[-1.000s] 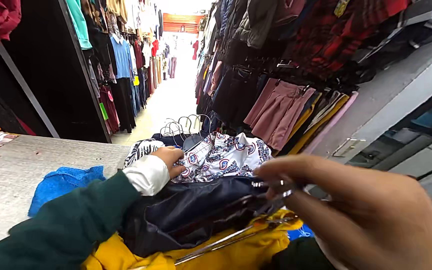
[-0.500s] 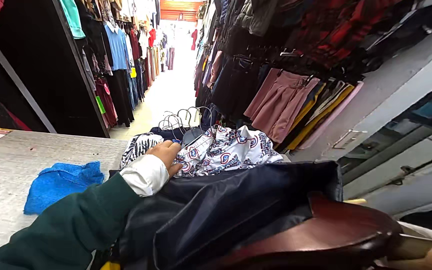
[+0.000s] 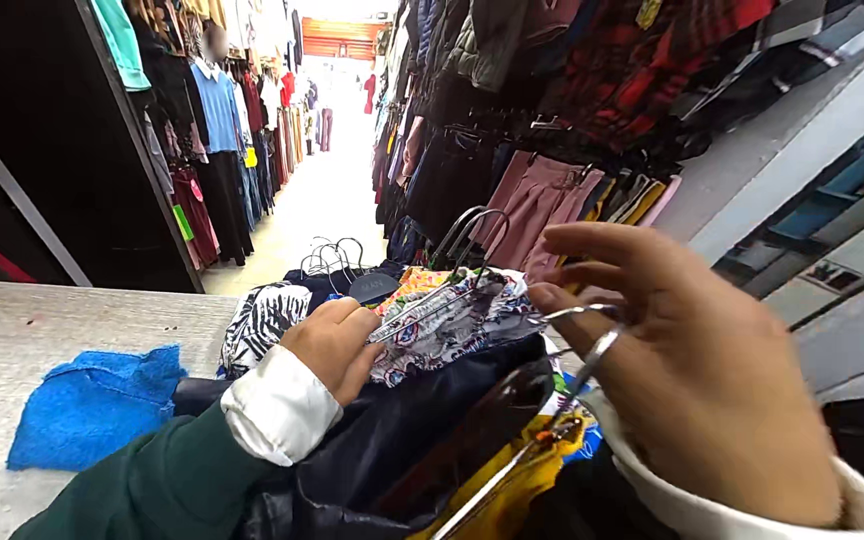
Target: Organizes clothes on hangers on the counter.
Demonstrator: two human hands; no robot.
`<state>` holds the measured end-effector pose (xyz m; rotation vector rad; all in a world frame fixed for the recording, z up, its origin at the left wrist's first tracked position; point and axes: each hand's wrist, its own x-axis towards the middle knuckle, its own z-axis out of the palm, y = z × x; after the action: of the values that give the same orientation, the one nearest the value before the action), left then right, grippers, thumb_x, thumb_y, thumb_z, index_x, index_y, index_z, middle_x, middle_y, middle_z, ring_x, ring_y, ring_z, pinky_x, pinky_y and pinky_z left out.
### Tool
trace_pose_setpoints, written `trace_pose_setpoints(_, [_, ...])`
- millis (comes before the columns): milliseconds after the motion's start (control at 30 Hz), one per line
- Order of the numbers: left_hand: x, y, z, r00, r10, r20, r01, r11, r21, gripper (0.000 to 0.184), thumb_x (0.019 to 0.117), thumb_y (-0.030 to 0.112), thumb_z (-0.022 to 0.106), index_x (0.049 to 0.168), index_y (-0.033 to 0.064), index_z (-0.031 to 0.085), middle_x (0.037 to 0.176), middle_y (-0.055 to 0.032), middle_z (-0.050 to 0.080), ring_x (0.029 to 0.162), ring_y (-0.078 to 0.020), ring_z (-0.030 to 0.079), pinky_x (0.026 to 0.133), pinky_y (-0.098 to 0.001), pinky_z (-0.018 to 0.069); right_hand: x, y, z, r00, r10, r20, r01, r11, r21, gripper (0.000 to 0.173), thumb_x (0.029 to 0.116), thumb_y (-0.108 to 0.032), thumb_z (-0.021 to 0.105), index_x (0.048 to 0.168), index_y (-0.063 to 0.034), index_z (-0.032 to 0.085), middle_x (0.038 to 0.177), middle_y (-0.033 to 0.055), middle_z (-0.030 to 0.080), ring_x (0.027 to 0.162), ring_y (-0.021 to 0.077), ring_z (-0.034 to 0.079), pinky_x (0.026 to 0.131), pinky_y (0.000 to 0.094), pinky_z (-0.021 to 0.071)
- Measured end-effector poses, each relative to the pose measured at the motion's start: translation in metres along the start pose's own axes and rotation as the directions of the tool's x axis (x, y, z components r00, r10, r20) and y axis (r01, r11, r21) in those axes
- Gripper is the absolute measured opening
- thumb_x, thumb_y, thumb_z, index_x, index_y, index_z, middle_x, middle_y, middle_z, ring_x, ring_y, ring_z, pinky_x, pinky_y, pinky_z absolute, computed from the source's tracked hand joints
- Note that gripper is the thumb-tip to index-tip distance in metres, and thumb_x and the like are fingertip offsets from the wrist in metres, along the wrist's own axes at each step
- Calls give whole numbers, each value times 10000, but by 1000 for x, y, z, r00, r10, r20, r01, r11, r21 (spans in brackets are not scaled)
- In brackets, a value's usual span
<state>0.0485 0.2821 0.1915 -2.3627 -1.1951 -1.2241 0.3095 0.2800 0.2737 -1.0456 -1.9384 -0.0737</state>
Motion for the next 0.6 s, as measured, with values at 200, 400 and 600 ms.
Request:
trace_pose_setpoints(200, [-11,29,-9,990,124,-60,-122,992,30,216,966,235,601,955,67,737,847,-62,688,808,-197,690,712,-349,596,8,1,13,999,-16,43,7,981,193,502,876,-139,698,1352,-158,538,968,-52,732,766,53,699,638,265,599])
trace_pose_setpoints(400, [-39,30,-33,997,79,23,-77,995,-61,300,1005,303,588,1094,60,738,1002,-84,754,967,-190,729,868,-357,598,2,-6,7,983,-111,-149,160,911,380,201,1027,-158,582,1183,-66,667,951,-17,745,773,107,744,683,270,659])
trace_pose_setpoints(600, [-95,-14,-61,935,-276,223,300,950,-81,481,929,519,654,1188,121,729,1063,-5,746,958,-77,704,841,-324,602,7,-6,11,966,-58,-253,176,862,476,240,1073,-156,505,1292,-99,585,994,-41,728,821,118,743,739,302,662])
